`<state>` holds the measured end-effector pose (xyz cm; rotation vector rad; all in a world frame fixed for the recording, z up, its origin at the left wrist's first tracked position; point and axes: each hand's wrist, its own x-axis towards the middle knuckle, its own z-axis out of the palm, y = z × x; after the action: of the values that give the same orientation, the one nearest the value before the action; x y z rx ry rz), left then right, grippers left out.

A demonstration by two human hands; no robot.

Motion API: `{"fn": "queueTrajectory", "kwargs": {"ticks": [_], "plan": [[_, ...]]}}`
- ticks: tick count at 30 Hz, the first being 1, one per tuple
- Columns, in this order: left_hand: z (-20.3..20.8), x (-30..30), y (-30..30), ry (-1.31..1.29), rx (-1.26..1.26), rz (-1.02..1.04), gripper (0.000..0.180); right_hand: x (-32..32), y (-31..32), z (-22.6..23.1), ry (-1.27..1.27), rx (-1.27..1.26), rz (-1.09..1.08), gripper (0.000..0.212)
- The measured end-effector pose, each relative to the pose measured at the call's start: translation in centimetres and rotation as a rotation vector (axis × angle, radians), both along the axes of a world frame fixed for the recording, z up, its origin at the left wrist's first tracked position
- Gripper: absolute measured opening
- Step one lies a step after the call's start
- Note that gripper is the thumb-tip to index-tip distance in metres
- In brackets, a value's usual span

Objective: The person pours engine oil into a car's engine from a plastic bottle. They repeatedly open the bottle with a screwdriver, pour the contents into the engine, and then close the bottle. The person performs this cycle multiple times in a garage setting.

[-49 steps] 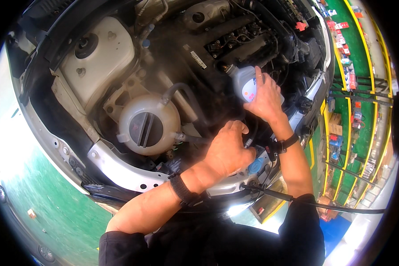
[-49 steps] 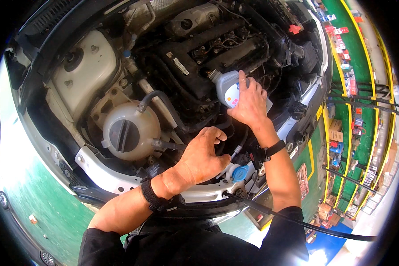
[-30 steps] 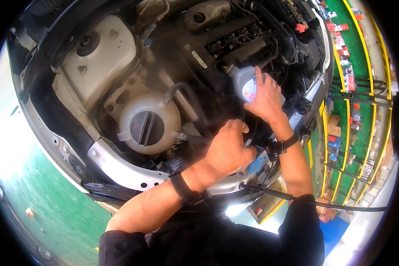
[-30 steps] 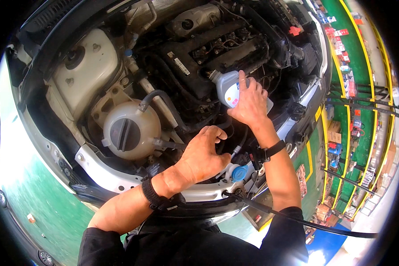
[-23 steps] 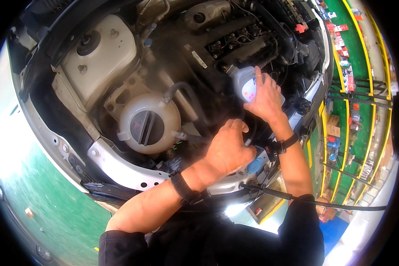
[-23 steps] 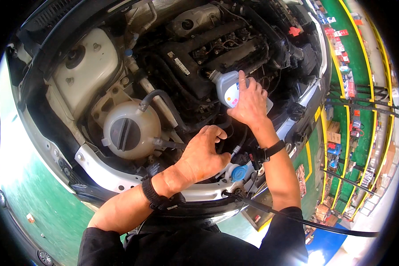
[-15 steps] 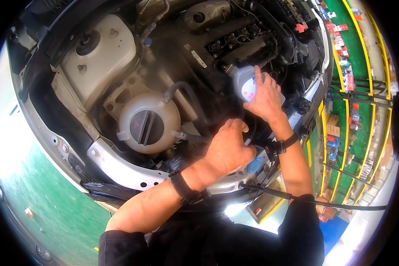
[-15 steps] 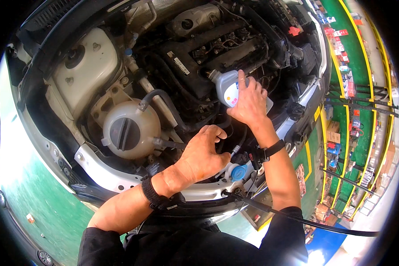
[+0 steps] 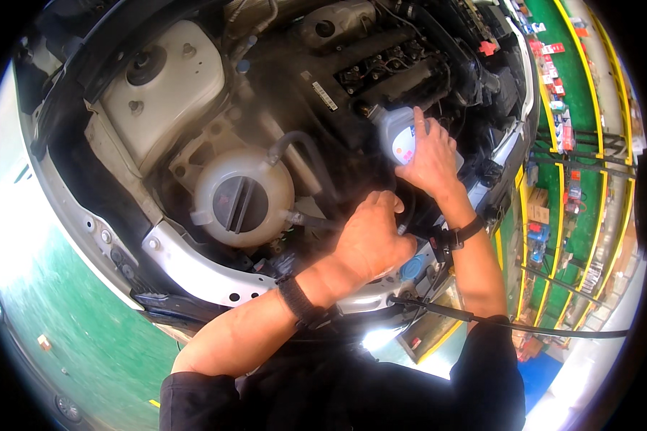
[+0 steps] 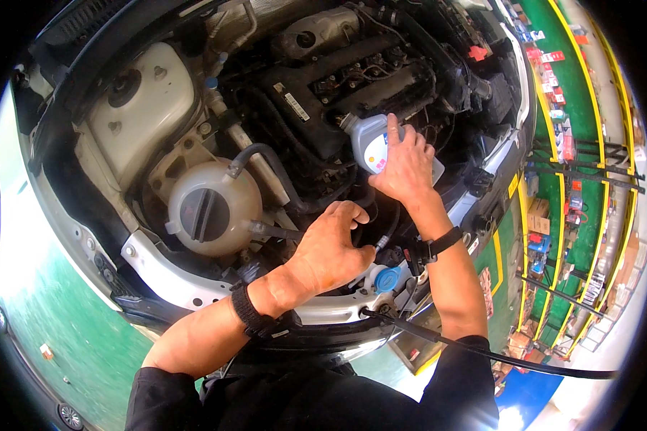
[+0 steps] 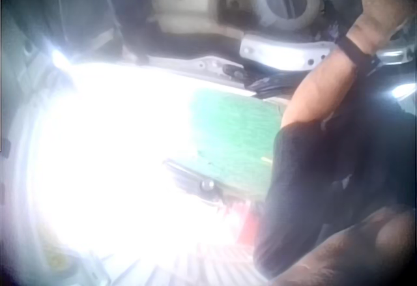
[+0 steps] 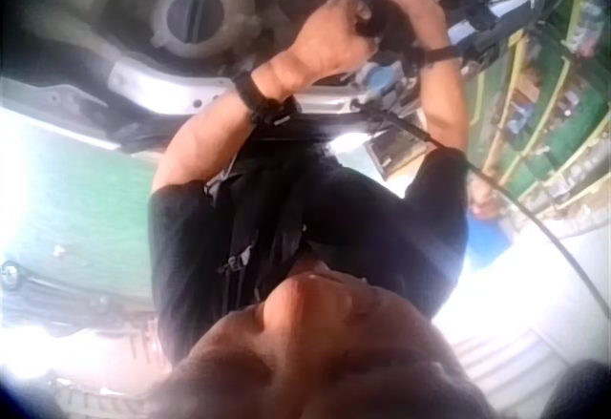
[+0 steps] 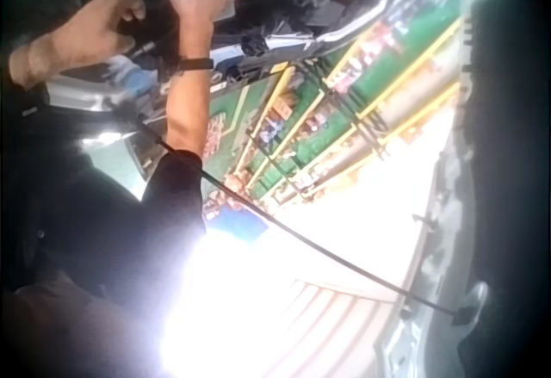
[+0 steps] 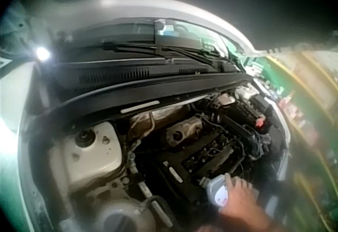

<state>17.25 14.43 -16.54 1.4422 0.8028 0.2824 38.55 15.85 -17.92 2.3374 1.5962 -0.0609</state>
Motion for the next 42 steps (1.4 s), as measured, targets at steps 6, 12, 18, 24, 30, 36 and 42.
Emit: {"fn": "queueTrajectory", "kwargs": {"ticks": [6, 12, 18, 24, 30, 36, 42], "plan": [[0.2, 0.0, 0.1, -0.002, -0.003, -0.004, 0.046, -0.1, 0.1, 0.2, -0.014, 0.007, 0.008, 0.12], [0.0, 0.0, 0.0, -0.011, 0.013, 0.002, 0.046, -0.2, 0.3, 0.3, -0.034, 0.002, 0.019, 0.12], [0.1, 0.0, 0.1, -0.015, 0.017, -0.009, 0.047, -0.4, 0.4, 0.5, -0.034, -0.005, 0.01, 0.119], [0.6, -0.2, 0.3, 0.0, -0.012, -0.011, 0.049, -0.5, 0.6, 0.7, -0.04, -0.021, 0.003, 0.12], [0.1, -0.1, 0.1, -0.017, 0.027, 0.0, 0.049, -0.8, 1.0, 1.0, -0.052, -0.04, -0.004, 0.121], [0.4, -0.1, 0.3, -0.005, 0.004, -0.006, 0.048, -1.1, 1.2, 1.4, -0.065, -0.057, -0.008, 0.12], [0.6, 0.0, 0.4, 0.009, 0.01, 0.005, 0.047, -1.3, 1.5, 1.7, -0.073, -0.07, -0.013, 0.12]]}}
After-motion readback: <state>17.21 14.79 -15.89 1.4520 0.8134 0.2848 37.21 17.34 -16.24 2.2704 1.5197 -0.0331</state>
